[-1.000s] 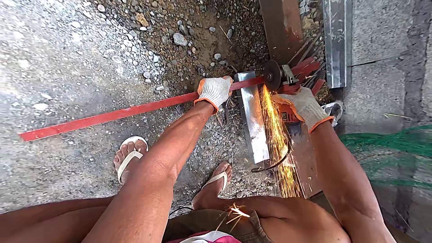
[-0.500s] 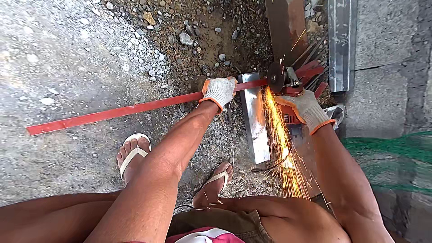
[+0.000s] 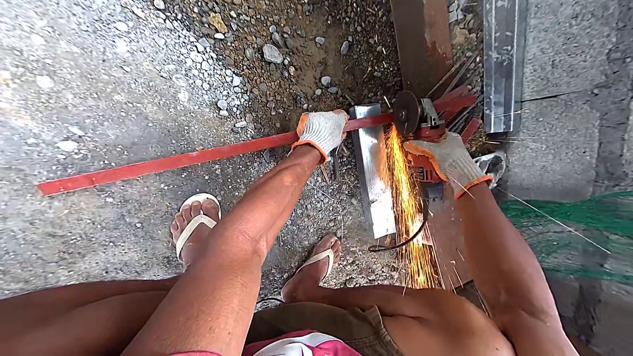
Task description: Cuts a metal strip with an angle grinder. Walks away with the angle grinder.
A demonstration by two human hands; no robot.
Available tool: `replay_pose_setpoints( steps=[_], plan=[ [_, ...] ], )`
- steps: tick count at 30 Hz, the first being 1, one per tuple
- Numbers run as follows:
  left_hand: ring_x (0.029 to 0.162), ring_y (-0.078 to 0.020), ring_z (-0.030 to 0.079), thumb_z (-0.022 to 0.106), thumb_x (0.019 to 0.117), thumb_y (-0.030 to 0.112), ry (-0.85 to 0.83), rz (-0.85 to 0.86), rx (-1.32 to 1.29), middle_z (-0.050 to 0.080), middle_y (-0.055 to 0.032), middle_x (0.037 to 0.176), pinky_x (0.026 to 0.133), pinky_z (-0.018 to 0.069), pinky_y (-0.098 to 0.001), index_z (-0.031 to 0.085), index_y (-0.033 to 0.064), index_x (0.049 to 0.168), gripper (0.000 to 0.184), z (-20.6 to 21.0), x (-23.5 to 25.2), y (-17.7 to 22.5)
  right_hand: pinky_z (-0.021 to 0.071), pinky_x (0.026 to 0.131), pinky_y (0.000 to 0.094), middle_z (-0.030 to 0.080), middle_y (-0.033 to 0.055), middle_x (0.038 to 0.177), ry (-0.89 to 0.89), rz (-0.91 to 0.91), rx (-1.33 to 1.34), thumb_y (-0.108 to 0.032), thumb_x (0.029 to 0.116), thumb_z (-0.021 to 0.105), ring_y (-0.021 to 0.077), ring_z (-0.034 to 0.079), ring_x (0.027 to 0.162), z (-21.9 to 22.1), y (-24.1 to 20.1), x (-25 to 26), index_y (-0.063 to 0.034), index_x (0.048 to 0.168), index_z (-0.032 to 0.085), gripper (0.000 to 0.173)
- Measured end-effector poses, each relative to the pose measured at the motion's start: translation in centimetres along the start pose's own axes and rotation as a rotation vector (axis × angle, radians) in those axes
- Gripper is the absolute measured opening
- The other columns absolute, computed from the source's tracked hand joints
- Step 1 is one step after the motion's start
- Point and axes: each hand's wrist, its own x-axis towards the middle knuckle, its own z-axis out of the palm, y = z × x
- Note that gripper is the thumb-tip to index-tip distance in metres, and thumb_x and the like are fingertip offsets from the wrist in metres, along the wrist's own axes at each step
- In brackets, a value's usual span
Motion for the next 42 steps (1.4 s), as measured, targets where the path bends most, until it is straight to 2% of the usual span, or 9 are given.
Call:
replay_pose_setpoints(
  steps=[1, 3, 11, 14, 16, 18, 22, 30, 42],
  plan=[
    [0.095, -0.0431, 0.07, 0.06, 0.0983, 0.04, 0.003, 0.006, -0.002, 0.072, -0.0199, 0.101, 0.075, 0.0538, -0.0637, 0.065, 0.0112, 0.123, 0.039, 0.1, 0.0, 0.0, 0.0621, 0.086, 0.045, 0.075, 0.0043, 0.103, 0.028, 0.166, 0.078, -0.041, 0.072, 0.093, 0.0183, 0.074, 0.093, 0.3, -1.4, 0.3, -0.0131, 0.119, 0.068, 0.06],
    [0.096, -0.0429, 0.07, 0.061, 0.0976, 0.041, -0.001, 0.011, -0.008, 0.072, -0.0198, 0.102, 0.076, 0.0539, -0.0639, 0.066, 0.011, 0.122, 0.039, 0.0, 0.2, -0.1, 0.0638, 0.082, 0.0466, 0.075, 0.0081, 0.1, 0.122, 0.203, 0.13, -0.041, 0.0659, 0.094, 0.0214, 0.075, 0.089, 1.2, -1.5, 0.4, -0.0098, 0.118, 0.068, 0.066],
    [0.095, -0.0436, 0.07, 0.062, 0.0957, 0.044, -0.033, 0.01, -0.024, 0.072, -0.0208, 0.1, 0.075, 0.054, -0.0647, 0.068, 0.0092, 0.117, 0.041, -0.5, 0.3, -0.2, 0.0619, 0.077, 0.0491, 0.075, 0.0059, 0.1, 0.087, 0.106, 0.102, -0.051, 0.0733, 0.088, 0.0213, 0.074, 0.086, 1.1, 0.7, -1.2, -0.0166, 0.119, 0.069, 0.06],
    [0.092, -0.0449, 0.07, 0.07, 0.091, 0.042, 0.04, 0.05, 0.025, 0.072, -0.022, 0.101, 0.074, 0.0538, -0.064, 0.058, 0.0113, 0.136, 0.056, -0.1, 0.8, -0.5, 0.0649, 0.075, 0.0465, 0.076, 0.009, 0.099, 0.053, 0.142, 0.333, -0.047, 0.0702, 0.091, 0.025, 0.076, 0.084, 0.9, 1.0, -1.7, -0.0138, 0.12, 0.069, 0.064],
    [0.101, -0.0455, 0.068, 0.078, 0.0848, 0.038, 0.109, 0.096, 0.091, 0.068, -0.0239, 0.118, 0.081, 0.0537, -0.063, 0.034, 0.0153, 0.161, 0.091, 0.6, 1.2, -0.4, 0.0653, 0.074, 0.0458, 0.076, 0.0108, 0.098, 0.063, 0.15, 0.441, -0.043, 0.0708, 0.091, 0.0268, 0.076, 0.083, 0.3, 0.9, -2.3, -0.0108, 0.121, 0.068, 0.064],
    [0.111, -0.0469, 0.064, 0.076, 0.0878, 0.022, 0.184, 0.112, 0.141, 0.062, -0.0267, 0.128, 0.09, 0.0513, -0.0616, 0.026, 0.0118, 0.163, 0.091, 1.2, 0.8, -0.1, 0.066, 0.072, 0.0439, 0.076, 0.0127, 0.094, 0.113, 0.144, 0.506, -0.035, 0.071, 0.091, 0.0266, 0.076, 0.08, 0.1, -0.3, -2.6, -0.0061, 0.118, 0.066, 0.061],
    [0.105, -0.0455, 0.067, 0.057, 0.1018, 0.013, 0.193, 0.076, 0.181, 0.066, -0.0255, 0.121, 0.087, 0.0533, -0.0604, 0.039, 0.0098, 0.156, 0.057, 1.8, 0.2, 0.1, 0.0659, 0.071, 0.0438, 0.075, 0.013, 0.092, 0.169, 0.135, 0.51, -0.032, 0.07, 0.092, 0.0265, 0.075, 0.078, 0.0, -1.5, -2.2, -0.0055, 0.117, 0.066, 0.06],
    [0.087, -0.0435, 0.07, 0.059, 0.0959, 0.034, 0.047, 0.145, 0.128, 0.07, -0.0204, 0.098, 0.068, 0.054, -0.062, 0.057, 0.0119, 0.134, 0.045, 0.0, -0.5, -0.1, 0.0661, 0.073, 0.0446, 0.076, 0.01, 0.093, 0.158, 0.118, 0.383, -0.039, 0.0688, 0.093, 0.0242, 0.076, 0.079, 0.2, -1.4, -1.3, -0.0082, 0.116, 0.067, 0.062],
    [0.098, -0.0435, 0.071, 0.055, 0.1025, 0.043, -0.066, 0.055, 0.088, 0.072, -0.0201, 0.105, 0.076, 0.0548, -0.065, 0.063, 0.0137, 0.129, 0.04, -0.8, 0.6, 0.1, 0.0648, 0.074, 0.0434, 0.076, 0.0064, 0.093, 0.134, 0.158, 0.238, -0.044, 0.0705, 0.092, 0.0196, 0.075, 0.08, 0.6, -1.9, -0.2, -0.011, 0.113, 0.069, 0.059]
  ],
)
